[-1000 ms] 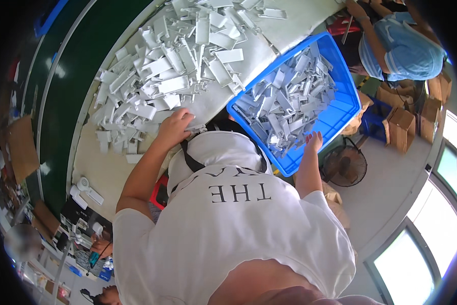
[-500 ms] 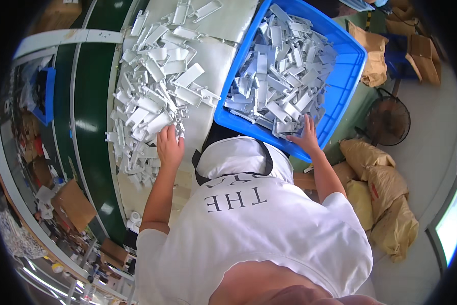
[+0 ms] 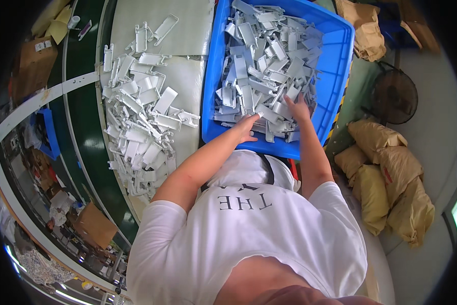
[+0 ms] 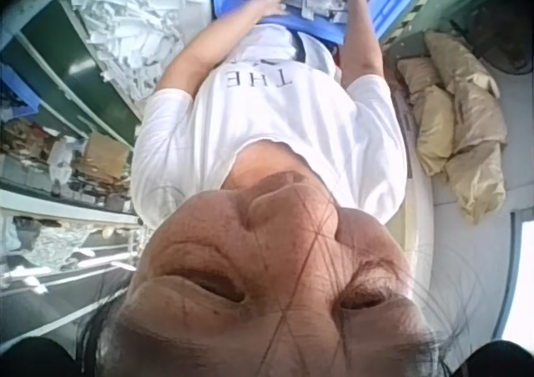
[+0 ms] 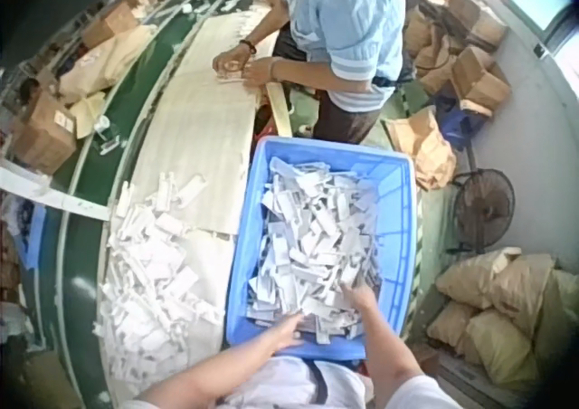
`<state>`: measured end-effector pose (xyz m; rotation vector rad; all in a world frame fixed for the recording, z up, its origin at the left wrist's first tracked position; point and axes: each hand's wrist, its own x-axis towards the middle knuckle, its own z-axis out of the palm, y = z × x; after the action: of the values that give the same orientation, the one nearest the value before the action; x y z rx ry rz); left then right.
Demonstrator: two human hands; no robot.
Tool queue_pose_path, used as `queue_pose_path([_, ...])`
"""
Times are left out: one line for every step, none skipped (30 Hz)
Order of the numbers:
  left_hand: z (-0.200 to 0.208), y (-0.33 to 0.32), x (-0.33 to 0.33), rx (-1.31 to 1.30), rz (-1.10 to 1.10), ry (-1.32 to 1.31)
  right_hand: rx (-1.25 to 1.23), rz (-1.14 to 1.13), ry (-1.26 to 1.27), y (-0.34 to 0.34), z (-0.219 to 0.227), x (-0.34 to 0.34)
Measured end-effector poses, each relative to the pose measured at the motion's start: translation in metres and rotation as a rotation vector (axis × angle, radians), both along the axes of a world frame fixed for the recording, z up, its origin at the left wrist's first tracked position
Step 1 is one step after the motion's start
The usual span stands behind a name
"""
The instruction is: Manually assembling electronic components and then sorting plastic device housings into a large bin.
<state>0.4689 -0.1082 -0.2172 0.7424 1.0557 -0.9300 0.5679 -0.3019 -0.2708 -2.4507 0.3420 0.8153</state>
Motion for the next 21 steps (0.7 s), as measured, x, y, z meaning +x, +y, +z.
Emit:
queue_pose_path([-0.007, -0.006, -0.004, 0.001, -0.005, 0.004, 0.016, 0.039, 0.243, 0.011, 0.008, 0.004])
queue_pose_path([-0.004, -0.013, -0.003, -0.002, 0.082, 0.008, 0.014, 0.031, 0.243, 0.015, 0.011, 0.006])
queue_pose_path([-0.004, -0.017, 0.000, -0.003, 0.169, 0.012, -0.009, 0.079, 0.227, 0.018, 0.015, 0.004])
queue_pose_path([-0.016, -0.018, -0.002, -0.002, 0.153, 0.019, -0.033, 0.128, 0.212, 0.018, 0.017, 0.004])
queue_pose_path([-0.015, -0.019, 0.002, -0.007, 0.148, 0.018, -0.037, 0.122, 0.211, 0.014, 0.016, 0.007])
queue_pose_path([-0.012, -0.019, 0.005, -0.047, 0.163, 0.042, -0.021, 0.130, 0.236, 0.011, 0.014, 0.009])
queue_pose_path([-0.010, -0.020, 0.007, -0.088, 0.180, 0.066, -0.004, 0.139, 0.260, 0.007, 0.012, 0.011])
queue_pose_path([-0.012, -0.021, 0.008, -0.118, 0.186, 0.052, -0.006, 0.138, 0.257, 0.003, 0.004, 0.014])
queue_pose_path([-0.011, -0.023, 0.009, -0.120, 0.183, 0.051, 0.022, 0.095, 0.276, -0.001, -0.005, 0.016])
queue_pose_path([-0.011, -0.026, 0.009, -0.089, 0.179, 0.060, 0.051, 0.053, 0.294, -0.004, -0.015, 0.017])
queue_pose_path([-0.012, -0.026, 0.009, -0.053, 0.182, 0.071, 0.055, 0.056, 0.294, 0.002, -0.010, 0.019])
queue_pose_path([-0.015, -0.028, 0.004, -0.061, 0.199, 0.070, 0.090, 0.027, 0.263, 0.011, 0.004, 0.018])
queue_pose_path([-0.020, -0.026, 0.002, -0.055, 0.206, 0.071, 0.125, -0.003, 0.233, 0.019, 0.012, 0.014])
queue_pose_path([-0.022, -0.027, 0.002, -0.060, 0.237, 0.072, 0.153, 0.010, 0.182, 0.019, 0.010, 0.006])
queue_pose_path([-0.024, -0.029, 0.001, -0.063, 0.270, 0.073, 0.209, -0.011, 0.126, 0.020, 0.007, -0.002])
queue_pose_path([-0.025, -0.025, -0.001, -0.115, 0.293, 0.065, 0.191, -0.020, 0.135, 0.023, 0.004, -0.011])
queue_pose_path([-0.025, -0.023, 0.000, -0.119, 0.295, 0.063, 0.171, -0.027, 0.140, 0.026, 0.004, -0.017])
queue_pose_path([-0.024, -0.022, 0.001, -0.119, 0.310, 0.064, 0.119, 0.005, 0.121, 0.028, 0.002, -0.019])
queue_pose_path([-0.023, -0.023, 0.003, -0.119, 0.325, 0.065, 0.115, 0.007, 0.121, 0.023, 0.000, -0.012])
queue_pose_path([-0.017, -0.021, 0.006, -0.154, 0.323, 0.051, 0.149, -0.017, 0.126, 0.020, -0.001, -0.003])
queue_pose_path([-0.017, -0.021, 0.007, -0.152, 0.325, 0.055, 0.182, -0.041, 0.131, 0.021, 0.002, 0.005])
